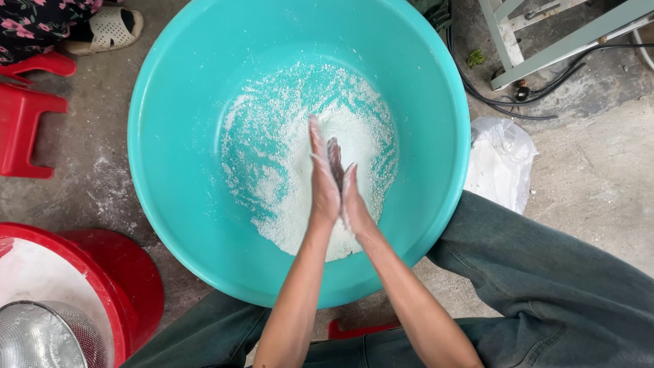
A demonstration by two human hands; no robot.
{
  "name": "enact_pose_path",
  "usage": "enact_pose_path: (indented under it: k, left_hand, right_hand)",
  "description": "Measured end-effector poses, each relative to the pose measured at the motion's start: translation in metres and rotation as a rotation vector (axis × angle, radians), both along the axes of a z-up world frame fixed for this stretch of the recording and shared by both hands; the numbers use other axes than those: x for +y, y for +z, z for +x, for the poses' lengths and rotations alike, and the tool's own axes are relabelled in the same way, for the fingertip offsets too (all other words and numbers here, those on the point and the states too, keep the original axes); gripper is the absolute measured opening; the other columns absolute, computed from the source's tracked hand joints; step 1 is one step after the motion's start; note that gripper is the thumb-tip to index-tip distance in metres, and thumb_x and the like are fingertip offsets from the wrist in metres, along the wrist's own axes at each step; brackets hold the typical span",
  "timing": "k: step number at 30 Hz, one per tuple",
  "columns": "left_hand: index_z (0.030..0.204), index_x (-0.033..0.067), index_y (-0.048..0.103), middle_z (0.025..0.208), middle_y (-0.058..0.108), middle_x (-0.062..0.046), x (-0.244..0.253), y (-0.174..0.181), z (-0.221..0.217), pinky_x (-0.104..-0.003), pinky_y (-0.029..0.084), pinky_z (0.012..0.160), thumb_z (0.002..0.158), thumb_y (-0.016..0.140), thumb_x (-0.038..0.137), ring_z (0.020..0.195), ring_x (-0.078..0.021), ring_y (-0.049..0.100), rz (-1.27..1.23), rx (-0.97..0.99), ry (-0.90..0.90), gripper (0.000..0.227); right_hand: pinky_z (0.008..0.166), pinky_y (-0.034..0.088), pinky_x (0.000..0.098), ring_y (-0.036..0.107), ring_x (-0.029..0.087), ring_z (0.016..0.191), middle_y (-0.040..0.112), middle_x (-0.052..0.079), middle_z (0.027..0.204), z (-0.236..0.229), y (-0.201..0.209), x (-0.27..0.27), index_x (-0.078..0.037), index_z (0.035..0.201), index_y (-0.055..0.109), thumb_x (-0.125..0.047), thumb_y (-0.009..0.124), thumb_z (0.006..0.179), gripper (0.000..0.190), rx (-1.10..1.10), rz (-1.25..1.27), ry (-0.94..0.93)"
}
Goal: The person sits on the floor with a large teal basin of white flour-like powder between their legs. They gather the powder into a mound, rub and press it between their palms, and repeatedly collect scattered powder from the basin sides back into the pile.
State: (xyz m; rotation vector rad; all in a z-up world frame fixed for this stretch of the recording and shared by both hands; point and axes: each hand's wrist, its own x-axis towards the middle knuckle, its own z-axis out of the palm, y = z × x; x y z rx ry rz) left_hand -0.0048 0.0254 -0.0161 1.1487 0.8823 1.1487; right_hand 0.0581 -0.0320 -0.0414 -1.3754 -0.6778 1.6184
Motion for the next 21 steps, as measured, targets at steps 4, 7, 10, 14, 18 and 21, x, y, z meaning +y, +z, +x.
enact_pose_path:
  k: [4, 7, 10, 14, 18, 21]
  left_hand:
    - [0.169, 0.0087, 0.002, 0.179, -0.002, -0.012, -0.003, 0.006, -0.006, -0.048, 0.006, 0.134, 0.105, 0.016, 0.072, 0.166, -0.0281, -0.001, -0.049, 0.006, 0.037, 0.091]
    - [0.17, 0.012, -0.004, 0.18, 0.005, -0.014, -0.03, 0.017, 0.0, -0.049, 0.012, 0.134, 0.103, 0.018, 0.076, 0.166, -0.0321, 0.009, -0.047, -0.139, -0.094, 0.096]
    - [0.17, 0.0143, -0.003, 0.181, -0.003, -0.012, -0.025, 0.009, 0.002, -0.051, -0.002, 0.139, 0.106, 0.006, 0.076, 0.17, -0.0283, -0.008, 0.213, 0.366, -0.104, 0.089]
    - [0.168, 0.0138, -0.009, 0.177, -0.018, -0.012, 0.009, 0.007, -0.004, -0.052, 0.003, 0.136, 0.1, 0.022, 0.079, 0.165, -0.0314, -0.014, 0.101, 0.104, -0.086, 0.099]
    - [0.168, 0.0077, -0.005, 0.178, -0.003, -0.016, -0.019, 0.04, 0.003, -0.054, -0.013, 0.135, 0.1, 0.001, 0.079, 0.167, -0.0357, -0.008, 0.377, 0.495, -0.091, 0.099]
    - [0.169, 0.0047, -0.002, 0.179, 0.0, -0.017, -0.007, 0.032, 0.005, -0.058, -0.016, 0.136, 0.099, 0.001, 0.081, 0.168, -0.0362, -0.006, 0.413, 0.498, -0.087, 0.104]
  right_hand:
    - [0.13, 0.001, 0.0376, 0.002, 0.026, 0.162, 0.004, 0.013, 0.176, -0.008, 0.021, 0.015, -0.002, 0.165, 0.007, -0.068, 0.006, 0.104, 0.09, -0.126, 0.366, 0.033]
    - [0.13, 0.004, 0.0375, 0.005, 0.026, 0.162, 0.003, 0.012, 0.176, 0.003, 0.02, 0.02, -0.004, 0.166, 0.001, -0.068, 0.006, 0.102, 0.091, 0.023, 0.385, -0.074]
    - [0.131, 0.014, 0.0412, 0.017, 0.03, 0.161, 0.015, 0.015, 0.174, 0.009, 0.019, 0.019, -0.008, 0.167, 0.005, -0.063, 0.013, 0.104, 0.085, 0.298, 0.312, -0.205]
    - [0.13, 0.011, 0.0353, 0.016, 0.024, 0.16, 0.016, 0.011, 0.174, -0.001, 0.026, 0.018, -0.002, 0.165, 0.013, -0.069, 0.011, 0.102, 0.092, 0.242, 0.266, -0.119]
    - [0.129, 0.019, 0.0372, 0.025, 0.026, 0.158, 0.024, 0.016, 0.172, 0.012, 0.041, 0.032, 0.001, 0.165, 0.016, -0.07, 0.015, 0.103, 0.094, 0.316, 0.335, -0.143]
    - [0.123, 0.029, 0.041, 0.034, 0.029, 0.15, 0.035, 0.019, 0.163, 0.013, -0.011, 0.02, -0.003, 0.165, 0.018, -0.069, 0.016, 0.099, 0.093, 0.19, 0.067, -0.144]
